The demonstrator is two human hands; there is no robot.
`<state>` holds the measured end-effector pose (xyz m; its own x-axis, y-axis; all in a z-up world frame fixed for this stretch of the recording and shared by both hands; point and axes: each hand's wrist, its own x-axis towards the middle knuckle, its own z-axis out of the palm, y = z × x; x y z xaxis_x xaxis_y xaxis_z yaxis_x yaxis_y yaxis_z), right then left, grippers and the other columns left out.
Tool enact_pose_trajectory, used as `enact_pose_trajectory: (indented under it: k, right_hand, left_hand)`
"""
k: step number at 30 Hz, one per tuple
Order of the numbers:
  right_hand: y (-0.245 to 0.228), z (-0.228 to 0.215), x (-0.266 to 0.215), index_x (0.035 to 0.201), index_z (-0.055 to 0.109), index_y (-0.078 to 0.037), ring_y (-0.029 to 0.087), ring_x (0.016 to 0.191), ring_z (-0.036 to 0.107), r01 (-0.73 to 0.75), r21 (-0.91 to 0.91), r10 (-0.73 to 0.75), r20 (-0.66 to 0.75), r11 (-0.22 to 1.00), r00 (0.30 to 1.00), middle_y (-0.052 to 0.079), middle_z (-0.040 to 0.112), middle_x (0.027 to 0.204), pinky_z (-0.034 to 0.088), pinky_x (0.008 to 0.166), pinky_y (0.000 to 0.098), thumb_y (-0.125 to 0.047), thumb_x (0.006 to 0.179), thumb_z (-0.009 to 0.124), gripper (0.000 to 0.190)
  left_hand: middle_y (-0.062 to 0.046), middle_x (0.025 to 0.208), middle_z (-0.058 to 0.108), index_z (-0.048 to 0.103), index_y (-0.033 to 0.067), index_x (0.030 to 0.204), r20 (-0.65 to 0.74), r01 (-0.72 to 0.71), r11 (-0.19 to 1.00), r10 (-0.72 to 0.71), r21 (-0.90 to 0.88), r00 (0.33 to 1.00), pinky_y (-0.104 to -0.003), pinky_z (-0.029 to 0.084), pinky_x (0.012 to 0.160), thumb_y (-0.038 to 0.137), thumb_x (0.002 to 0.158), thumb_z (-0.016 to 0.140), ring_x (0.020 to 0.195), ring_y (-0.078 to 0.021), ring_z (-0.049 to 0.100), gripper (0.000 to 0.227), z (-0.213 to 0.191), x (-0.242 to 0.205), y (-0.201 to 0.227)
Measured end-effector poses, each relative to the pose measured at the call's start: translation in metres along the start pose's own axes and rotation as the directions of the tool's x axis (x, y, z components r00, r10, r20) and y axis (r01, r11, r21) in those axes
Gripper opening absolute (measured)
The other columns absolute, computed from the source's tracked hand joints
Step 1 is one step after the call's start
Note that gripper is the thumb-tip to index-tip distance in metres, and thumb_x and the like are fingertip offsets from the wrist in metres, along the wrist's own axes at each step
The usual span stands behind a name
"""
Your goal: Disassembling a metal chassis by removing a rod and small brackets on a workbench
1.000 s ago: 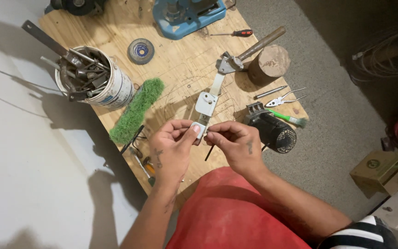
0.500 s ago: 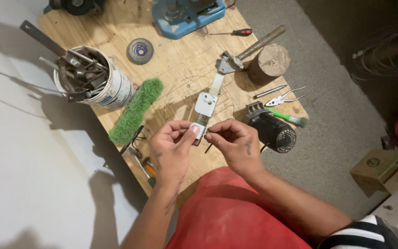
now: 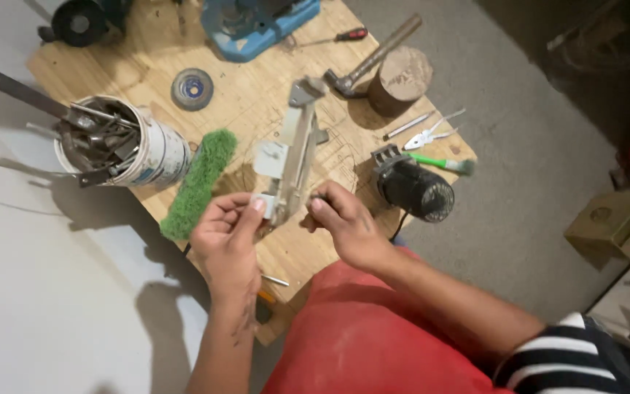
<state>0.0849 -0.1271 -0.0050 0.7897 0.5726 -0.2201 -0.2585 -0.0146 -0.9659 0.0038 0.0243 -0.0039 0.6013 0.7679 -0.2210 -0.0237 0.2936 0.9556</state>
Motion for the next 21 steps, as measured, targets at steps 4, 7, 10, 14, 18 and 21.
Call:
enact_pose_trajectory:
  k: [4, 7, 10, 14, 18, 21]
  right_hand:
    - [-0.001, 0.014, 0.008, 0.094, 0.063, 0.000, 0.012, 0.057, 0.049, -0.101, 0.210, 0.099, 0.021, 0.972, 0.995, 0.002, 0.047, 0.063, 0.046, 0.054, 0.0231, -0.009, 0.099, 0.060, 0.011]
    - [-0.023, 0.023, 0.016, 0.079, 0.065, 0.004, 0.009, 0.041, 0.044, -0.126, 0.143, 0.138, -0.078, 0.982, 0.987, 0.005, 0.047, 0.052, 0.037, 0.038, 0.0209, -0.009, 0.085, 0.081, 0.021]
    - [-0.022, 0.024, 0.024, 0.075, 0.072, 0.001, 0.007, 0.041, 0.046, -0.146, 0.028, 0.147, -0.025, 0.989, 0.989, 0.006, 0.055, 0.050, 0.035, 0.038, 0.0197, -0.013, 0.091, 0.074, 0.021]
    - [-0.019, 0.028, 0.021, 0.080, 0.077, -0.005, 0.005, 0.050, 0.046, -0.031, -0.159, 0.025, -0.042, 0.987, 0.999, 0.003, 0.063, 0.056, 0.036, 0.046, 0.0201, -0.012, 0.087, 0.077, 0.009]
    - [-0.004, 0.018, 0.014, 0.099, 0.076, -0.008, 0.010, 0.053, 0.053, 0.159, -0.303, -0.181, -0.045, 0.939, 0.982, 0.005, 0.075, 0.076, 0.043, 0.051, 0.0237, -0.014, 0.079, 0.088, 0.025]
    - [-0.013, 0.023, 0.015, 0.086, 0.078, -0.009, 0.006, 0.055, 0.047, 0.092, -0.278, -0.118, -0.077, 0.956, 0.990, 0.002, 0.069, 0.064, 0.041, 0.048, 0.0241, -0.018, 0.086, 0.081, 0.009]
  left_hand:
    - [-0.012, 0.076, 0.069, 0.068, -0.0055, 0.101, -0.004, 0.004, 1.000, -0.004, 0.024, 1.000, -0.026, 0.061, 0.062, 0.004, 0.086, 0.078, 0.063, -0.0124, 0.067, 0.020, 0.003, -0.003, 0.013]
    - [-0.011, 0.075, 0.069, 0.068, -0.0040, 0.101, -0.009, -0.013, 0.999, 0.014, 0.048, 1.000, -0.024, 0.060, 0.062, 0.003, 0.086, 0.077, 0.063, -0.0117, 0.066, 0.018, 0.006, -0.004, 0.014]
    - [-0.014, 0.075, 0.070, 0.068, -0.0056, 0.101, -0.012, 0.012, 1.000, -0.012, 0.027, 1.000, -0.026, 0.061, 0.061, 0.002, 0.086, 0.078, 0.062, -0.0152, 0.067, 0.020, 0.008, -0.006, 0.013]
    - [-0.013, 0.075, 0.070, 0.068, -0.0058, 0.101, -0.021, -0.005, 1.000, 0.005, 0.000, 1.000, -0.025, 0.060, 0.060, 0.003, 0.086, 0.078, 0.061, -0.0139, 0.067, 0.020, 0.005, -0.004, 0.000]
    - [-0.015, 0.075, 0.070, 0.068, -0.0061, 0.102, -0.021, -0.002, 1.000, 0.002, -0.017, 1.000, -0.026, 0.061, 0.059, 0.005, 0.085, 0.079, 0.061, -0.0160, 0.068, 0.023, 0.003, 0.000, -0.005]
    - [-0.015, 0.075, 0.070, 0.068, -0.0075, 0.101, -0.034, -0.012, 0.999, 0.011, -0.031, 0.999, -0.026, 0.061, 0.062, 0.003, 0.085, 0.079, 0.063, -0.0156, 0.069, 0.022, 0.009, -0.007, 0.008]
